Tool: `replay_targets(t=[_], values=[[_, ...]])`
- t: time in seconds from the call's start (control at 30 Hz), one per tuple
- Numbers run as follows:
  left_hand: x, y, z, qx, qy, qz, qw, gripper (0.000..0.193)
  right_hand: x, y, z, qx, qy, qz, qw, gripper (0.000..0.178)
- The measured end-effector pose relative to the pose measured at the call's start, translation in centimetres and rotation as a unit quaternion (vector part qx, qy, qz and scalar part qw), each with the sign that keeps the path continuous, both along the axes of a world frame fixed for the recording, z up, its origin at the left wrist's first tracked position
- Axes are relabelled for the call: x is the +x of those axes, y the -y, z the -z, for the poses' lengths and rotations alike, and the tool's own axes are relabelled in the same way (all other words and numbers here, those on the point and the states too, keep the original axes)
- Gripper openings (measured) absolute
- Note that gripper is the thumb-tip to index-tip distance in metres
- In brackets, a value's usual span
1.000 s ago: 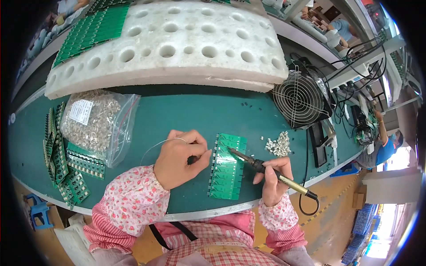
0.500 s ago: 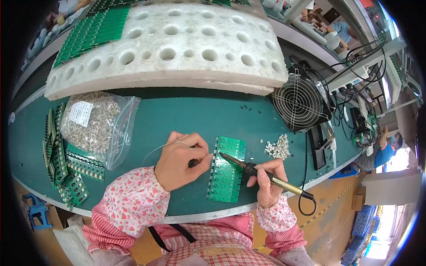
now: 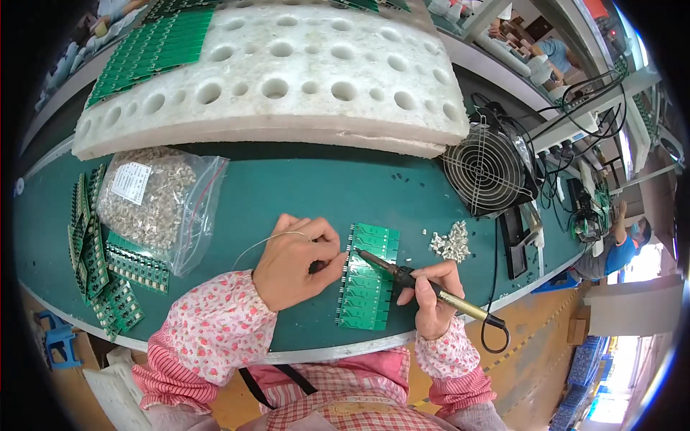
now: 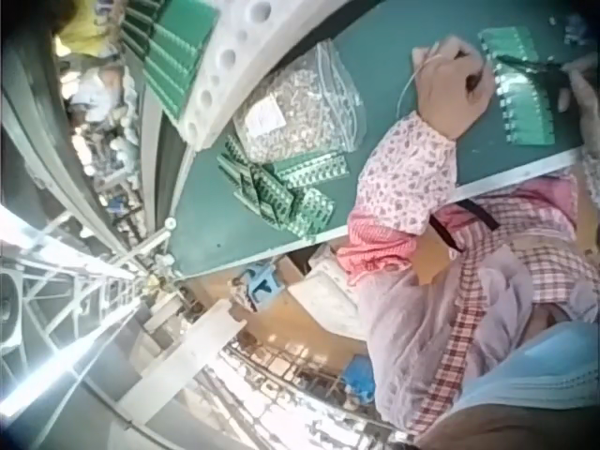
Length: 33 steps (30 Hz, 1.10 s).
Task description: The person solders metal components onto a green circuit board strip using a soldering iron and solder wire. The person then inserts metal components onto another circuit board strip by hand before soldering them with the soldering iron and solder wire.
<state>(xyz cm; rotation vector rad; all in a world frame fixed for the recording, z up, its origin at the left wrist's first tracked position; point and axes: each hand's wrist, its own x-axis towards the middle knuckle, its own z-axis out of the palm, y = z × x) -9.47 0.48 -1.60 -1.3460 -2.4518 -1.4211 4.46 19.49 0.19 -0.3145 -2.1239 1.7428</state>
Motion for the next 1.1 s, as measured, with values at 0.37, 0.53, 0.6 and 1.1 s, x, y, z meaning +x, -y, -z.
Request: replay_targets(t=[0.37,0.53,0.6,1.1], values=[[-0.06,-0.01,-0.01,-0.004,-0.008,-0.004,1.0,0.019,0.07,-0.02,0.13,0.012,-0.006,-0.009,1.0,0.009],[-0.04,0.0,0.0,0.001,-0.005,-0.006,1.0,0.016,0.27,-0.01,-0.07,0.014,0.003,0.001,1.0,0.01],[-0.04,0.02,-0.13,0.0,0.001,-0.006,1.0,0.016,0.33,0.01,0.01,0.011,0.002,0.009,1.0,0.01],[0.03,-0.32,0.07,-0.022,-0.004,-0.01,1.0,0.024,0.0,0.1,0.04,0.007,0.001,0.005,1.0,0.01]])
